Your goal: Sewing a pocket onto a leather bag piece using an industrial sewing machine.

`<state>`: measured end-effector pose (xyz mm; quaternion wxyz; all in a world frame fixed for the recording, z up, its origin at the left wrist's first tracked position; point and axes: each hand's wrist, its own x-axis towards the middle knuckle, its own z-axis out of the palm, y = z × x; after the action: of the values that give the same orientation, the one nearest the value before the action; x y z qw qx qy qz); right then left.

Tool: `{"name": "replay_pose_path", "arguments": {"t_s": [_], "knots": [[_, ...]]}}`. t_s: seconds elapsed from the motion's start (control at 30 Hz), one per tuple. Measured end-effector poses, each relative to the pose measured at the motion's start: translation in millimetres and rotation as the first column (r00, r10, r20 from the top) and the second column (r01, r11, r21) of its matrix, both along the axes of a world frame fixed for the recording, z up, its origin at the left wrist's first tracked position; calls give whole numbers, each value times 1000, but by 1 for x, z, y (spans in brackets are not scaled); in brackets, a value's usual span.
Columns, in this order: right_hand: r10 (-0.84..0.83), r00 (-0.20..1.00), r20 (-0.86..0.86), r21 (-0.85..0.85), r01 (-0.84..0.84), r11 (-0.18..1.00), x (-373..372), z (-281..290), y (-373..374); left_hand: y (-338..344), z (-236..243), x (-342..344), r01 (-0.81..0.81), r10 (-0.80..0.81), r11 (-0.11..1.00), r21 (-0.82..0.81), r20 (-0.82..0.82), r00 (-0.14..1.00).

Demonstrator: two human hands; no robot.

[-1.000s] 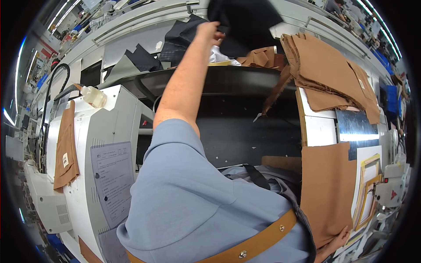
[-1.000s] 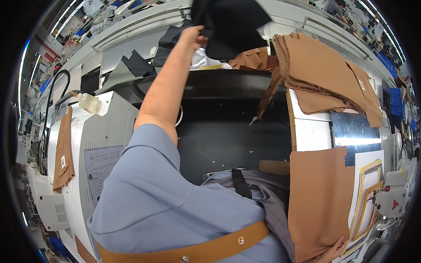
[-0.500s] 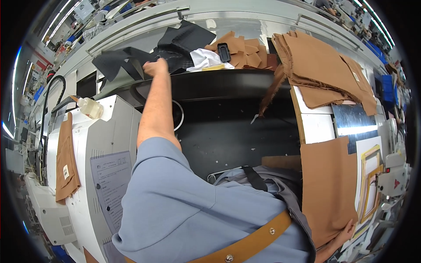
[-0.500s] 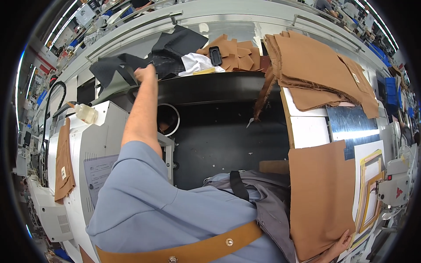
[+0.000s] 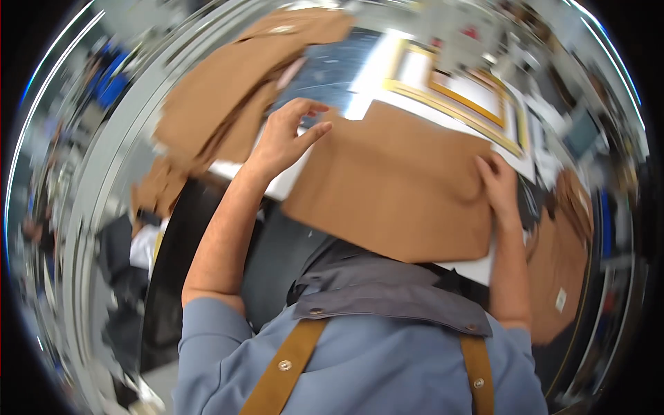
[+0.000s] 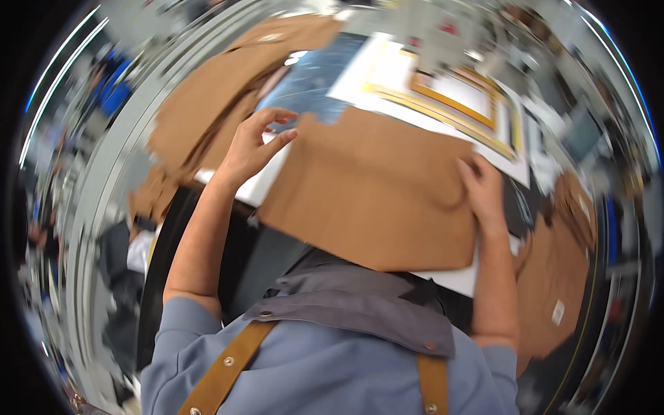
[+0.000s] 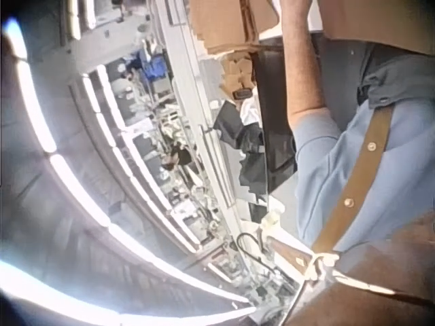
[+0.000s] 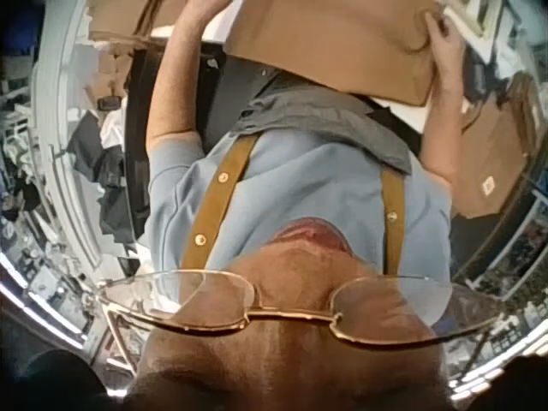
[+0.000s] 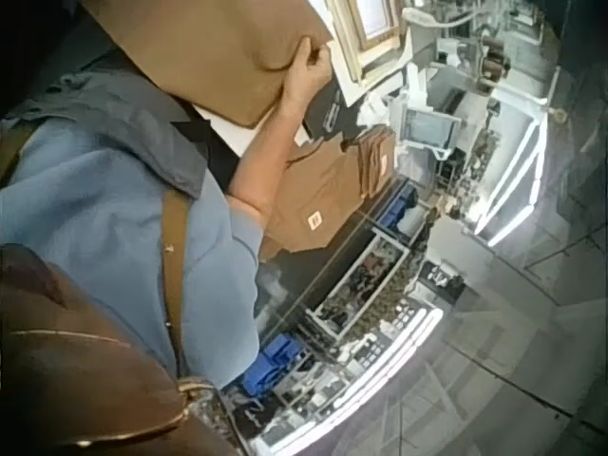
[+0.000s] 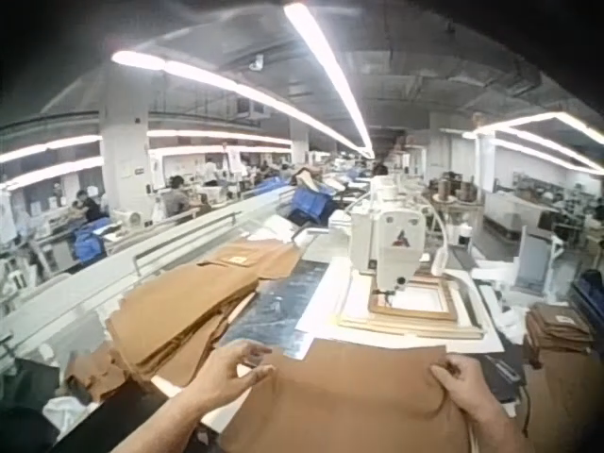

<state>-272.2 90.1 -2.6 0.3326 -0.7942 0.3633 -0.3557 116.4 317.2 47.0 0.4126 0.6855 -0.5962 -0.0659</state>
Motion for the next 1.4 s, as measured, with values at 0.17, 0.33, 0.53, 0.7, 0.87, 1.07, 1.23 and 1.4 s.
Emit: {"name": "replay_pose_path", "arguments": {"t_s": [0.17, 0.33, 0.53, 0.7, 0.87, 1.07, 1.23, 1.4], "knots": [[-136, 977, -162, -194, 103, 975, -20, 29, 26, -99, -32, -46, 58, -63, 998, 26, 237, 970], [-199, 970, -136, -231, 165, 959, -41, 41, 34, -129, -23, -61, 60, -122, 957, 283, 206, 971], [-121, 992, 32, -335, 125, 934, -47, 33, 9, -142, -25, -44, 220, -129, 935, 279, -311, 942], [-238, 971, 30, -15, 239, 971, -52, 22, -38, -175, -8, -43, 171, -63, 966, 196, -462, 885], [-334, 925, -183, -112, 317, 942, -48, 15, -81, -224, -22, -35, -15, 55, 954, 298, -127, 990], [-380, 819, -430, -89, 380, 921, -51, 21, -105, -264, -26, -47, -108, 68, 934, 341, 126, 990], [-382, 788, -484, -89, 390, 917, -50, 27, -131, -290, -22, -47, -137, 52, 935, 328, 256, 965], [-369, 762, -532, -57, 403, 913, -45, 27, -164, -313, -21, -46, -154, 45, 915, 373, 285, 958]]}}
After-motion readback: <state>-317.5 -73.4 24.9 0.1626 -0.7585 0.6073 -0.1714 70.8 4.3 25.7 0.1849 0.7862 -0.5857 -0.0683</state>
